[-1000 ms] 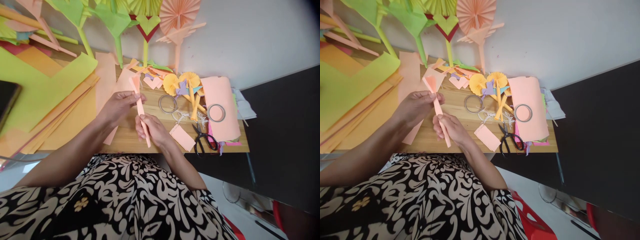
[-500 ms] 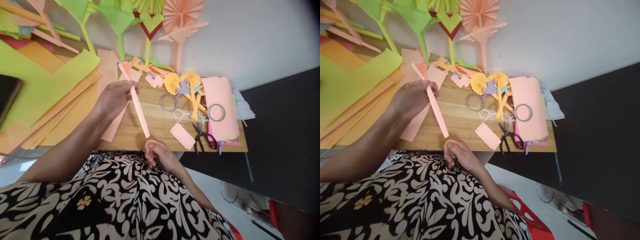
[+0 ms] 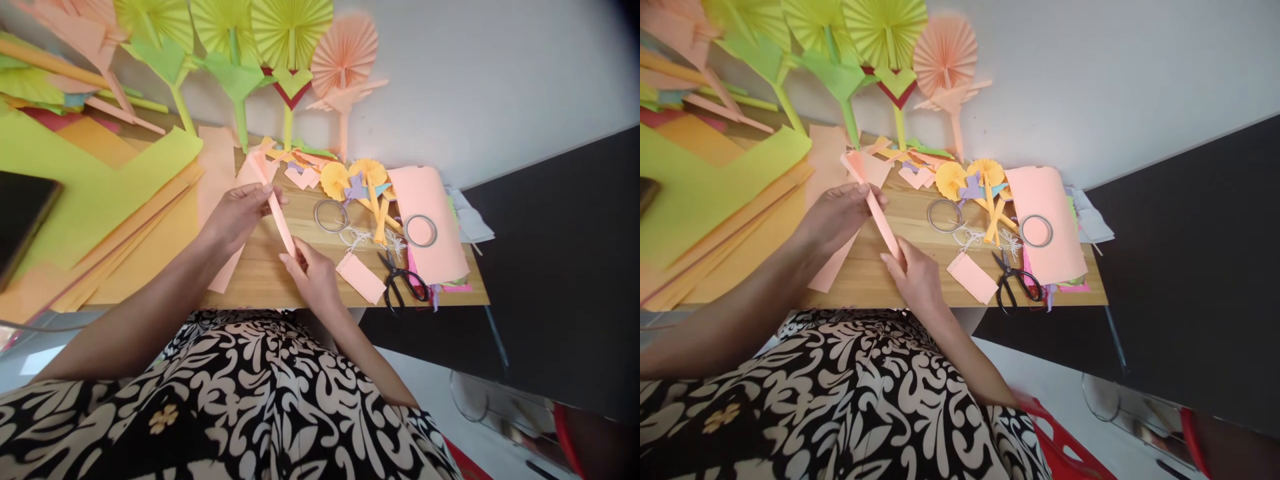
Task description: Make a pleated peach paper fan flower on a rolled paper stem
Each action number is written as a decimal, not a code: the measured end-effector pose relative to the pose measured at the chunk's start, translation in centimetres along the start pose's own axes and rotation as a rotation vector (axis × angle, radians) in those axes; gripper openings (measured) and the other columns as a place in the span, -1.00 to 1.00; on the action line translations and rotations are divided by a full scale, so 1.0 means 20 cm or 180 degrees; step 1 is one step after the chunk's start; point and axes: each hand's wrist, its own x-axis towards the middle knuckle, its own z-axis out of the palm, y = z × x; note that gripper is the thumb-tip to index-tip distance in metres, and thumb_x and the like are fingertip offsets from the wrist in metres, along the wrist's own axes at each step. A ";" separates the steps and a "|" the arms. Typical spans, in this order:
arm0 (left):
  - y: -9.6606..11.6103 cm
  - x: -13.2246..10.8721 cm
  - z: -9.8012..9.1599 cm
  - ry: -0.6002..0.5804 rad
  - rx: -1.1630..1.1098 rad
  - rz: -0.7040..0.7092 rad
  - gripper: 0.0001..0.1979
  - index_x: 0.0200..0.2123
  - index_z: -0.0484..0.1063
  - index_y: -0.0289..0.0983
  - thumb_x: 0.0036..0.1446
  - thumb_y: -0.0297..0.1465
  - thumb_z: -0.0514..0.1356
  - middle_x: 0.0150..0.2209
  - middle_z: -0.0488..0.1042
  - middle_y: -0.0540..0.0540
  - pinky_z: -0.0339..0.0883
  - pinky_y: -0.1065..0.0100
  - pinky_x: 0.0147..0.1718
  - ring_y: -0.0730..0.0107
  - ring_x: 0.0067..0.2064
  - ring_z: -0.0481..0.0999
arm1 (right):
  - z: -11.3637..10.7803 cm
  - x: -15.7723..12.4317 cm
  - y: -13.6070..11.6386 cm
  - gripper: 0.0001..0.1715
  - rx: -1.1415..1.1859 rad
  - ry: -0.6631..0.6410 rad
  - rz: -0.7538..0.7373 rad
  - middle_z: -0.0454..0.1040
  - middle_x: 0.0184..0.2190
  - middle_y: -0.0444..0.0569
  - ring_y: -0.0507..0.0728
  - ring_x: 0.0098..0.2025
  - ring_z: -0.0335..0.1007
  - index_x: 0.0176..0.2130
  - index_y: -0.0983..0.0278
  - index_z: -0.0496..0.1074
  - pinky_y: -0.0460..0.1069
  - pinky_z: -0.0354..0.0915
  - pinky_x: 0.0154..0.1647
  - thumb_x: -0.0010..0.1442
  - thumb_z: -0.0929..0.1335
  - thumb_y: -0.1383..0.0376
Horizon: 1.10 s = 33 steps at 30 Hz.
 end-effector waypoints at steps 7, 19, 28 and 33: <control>-0.01 0.01 0.00 0.0144 -0.0106 0.0032 -0.57 -0.46 0.60 -0.28 -0.18 -0.07 0.59 -0.40 0.57 -0.03 0.37 0.32 -0.13 0.41 -0.32 0.52 | 0.04 0.01 0.02 -0.56 0.0320 0.0189 0.0061 0.57 -0.40 -0.08 0.11 -0.35 0.47 -0.04 0.25 0.56 -0.05 0.31 -0.23 0.38 0.24 0.06; 0.00 0.01 0.01 0.0281 -0.0123 0.0118 -0.54 -0.53 0.56 -0.25 -0.26 -0.05 0.61 -0.44 0.54 0.00 0.33 0.34 -0.18 0.42 -0.34 0.49 | 0.04 0.06 0.00 -0.59 0.1178 -0.0236 0.0238 0.44 -0.47 -0.19 0.00 -0.49 0.33 -0.11 0.24 0.50 -0.09 0.24 -0.38 0.36 0.29 -0.02; -0.02 0.01 0.01 0.0265 -0.0016 0.0246 -0.60 -0.55 0.54 -0.26 -0.12 -0.11 0.58 -0.50 0.54 0.00 0.32 0.34 -0.22 0.43 -0.38 0.46 | 0.11 0.17 -0.01 -0.49 0.1761 -0.0276 0.0166 0.36 -0.48 -0.22 -0.07 -0.56 0.16 -0.18 0.23 0.47 -0.13 0.11 -0.59 0.36 0.29 -0.14; 0.01 0.00 0.06 0.0348 -0.0055 0.0027 -0.64 -0.57 0.47 -0.33 0.32 -0.51 0.29 -0.54 0.49 0.03 0.28 0.39 -0.24 0.51 -0.43 0.47 | 0.14 0.17 0.05 -0.49 0.1862 -0.0154 0.0144 0.31 -0.50 -0.23 -0.08 -0.55 0.14 -0.20 0.22 0.48 -0.15 0.09 -0.59 0.35 0.31 -0.16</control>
